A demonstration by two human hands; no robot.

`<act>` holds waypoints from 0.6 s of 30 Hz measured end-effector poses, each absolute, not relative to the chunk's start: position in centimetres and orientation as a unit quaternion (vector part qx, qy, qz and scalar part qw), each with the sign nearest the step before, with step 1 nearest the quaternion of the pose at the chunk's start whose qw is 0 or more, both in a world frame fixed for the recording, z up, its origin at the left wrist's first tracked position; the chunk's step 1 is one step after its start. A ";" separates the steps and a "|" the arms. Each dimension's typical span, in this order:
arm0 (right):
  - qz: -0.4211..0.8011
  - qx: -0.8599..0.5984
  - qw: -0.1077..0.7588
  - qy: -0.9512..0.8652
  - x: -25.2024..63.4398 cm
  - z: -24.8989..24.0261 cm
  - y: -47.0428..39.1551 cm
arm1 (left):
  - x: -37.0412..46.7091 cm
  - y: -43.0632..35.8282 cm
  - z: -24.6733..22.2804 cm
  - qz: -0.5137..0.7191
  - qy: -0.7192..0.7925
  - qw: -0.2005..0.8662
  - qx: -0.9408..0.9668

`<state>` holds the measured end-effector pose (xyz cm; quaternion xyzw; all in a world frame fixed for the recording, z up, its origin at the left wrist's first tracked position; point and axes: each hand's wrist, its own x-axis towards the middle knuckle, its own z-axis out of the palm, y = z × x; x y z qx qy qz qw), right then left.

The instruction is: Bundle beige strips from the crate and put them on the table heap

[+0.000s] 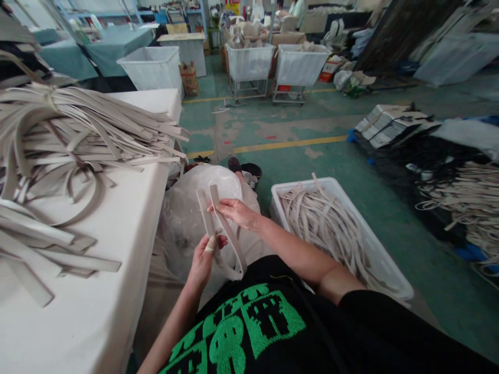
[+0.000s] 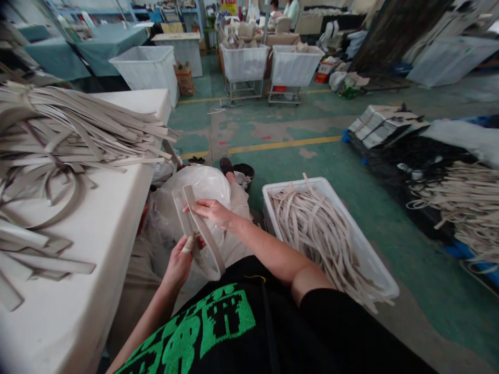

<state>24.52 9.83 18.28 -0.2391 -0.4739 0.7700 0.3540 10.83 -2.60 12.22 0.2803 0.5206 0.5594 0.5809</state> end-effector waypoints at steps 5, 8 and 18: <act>0.801 -0.210 0.398 -0.396 22.8 18.2 9.5 | 11.1 -3.2 12.2 0.531 0.530 0.586 0.305; 0.798 -0.228 0.391 -0.398 22.7 18.3 8.7 | 11.3 -3.2 12.8 0.529 0.536 0.578 0.313; 0.785 -0.232 0.323 -0.474 23.9 17.8 6.2 | 11.0 -3.0 13.4 0.612 0.506 0.547 0.265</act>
